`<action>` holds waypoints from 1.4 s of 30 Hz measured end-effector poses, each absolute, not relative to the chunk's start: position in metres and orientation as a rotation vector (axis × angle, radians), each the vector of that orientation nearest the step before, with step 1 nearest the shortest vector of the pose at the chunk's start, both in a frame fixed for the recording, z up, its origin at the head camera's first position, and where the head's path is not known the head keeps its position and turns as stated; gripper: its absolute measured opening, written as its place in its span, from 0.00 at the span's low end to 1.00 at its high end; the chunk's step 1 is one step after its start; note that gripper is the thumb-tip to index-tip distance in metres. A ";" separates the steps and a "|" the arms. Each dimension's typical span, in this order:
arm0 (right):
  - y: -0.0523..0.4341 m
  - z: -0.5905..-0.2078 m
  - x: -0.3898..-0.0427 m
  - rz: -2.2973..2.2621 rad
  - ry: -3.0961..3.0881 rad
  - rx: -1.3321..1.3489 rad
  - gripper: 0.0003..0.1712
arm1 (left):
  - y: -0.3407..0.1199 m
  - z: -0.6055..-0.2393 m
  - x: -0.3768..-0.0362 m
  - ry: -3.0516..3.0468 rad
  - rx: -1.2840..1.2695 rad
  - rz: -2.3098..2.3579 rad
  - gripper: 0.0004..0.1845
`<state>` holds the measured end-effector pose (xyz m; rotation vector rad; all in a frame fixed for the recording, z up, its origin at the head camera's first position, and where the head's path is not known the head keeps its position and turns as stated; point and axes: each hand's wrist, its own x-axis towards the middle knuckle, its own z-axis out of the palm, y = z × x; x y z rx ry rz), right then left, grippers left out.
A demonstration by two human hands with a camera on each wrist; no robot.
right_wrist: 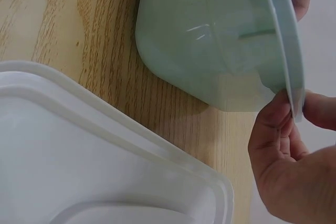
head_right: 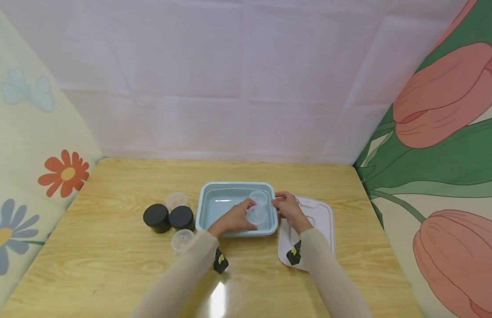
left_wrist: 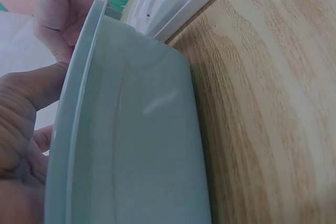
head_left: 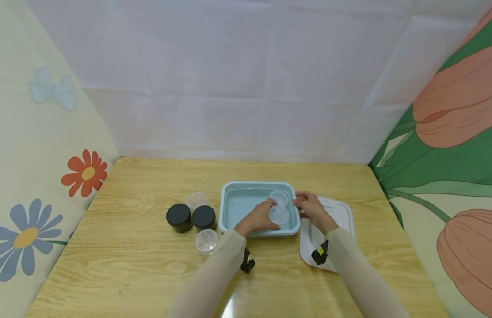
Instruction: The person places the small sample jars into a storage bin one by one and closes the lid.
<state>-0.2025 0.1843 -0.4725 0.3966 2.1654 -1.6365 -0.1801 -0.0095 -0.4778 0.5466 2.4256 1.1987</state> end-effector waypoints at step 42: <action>0.183 -0.473 -0.203 -1.603 2.183 0.387 0.25 | -0.026 -0.476 -0.180 2.376 0.441 1.288 0.31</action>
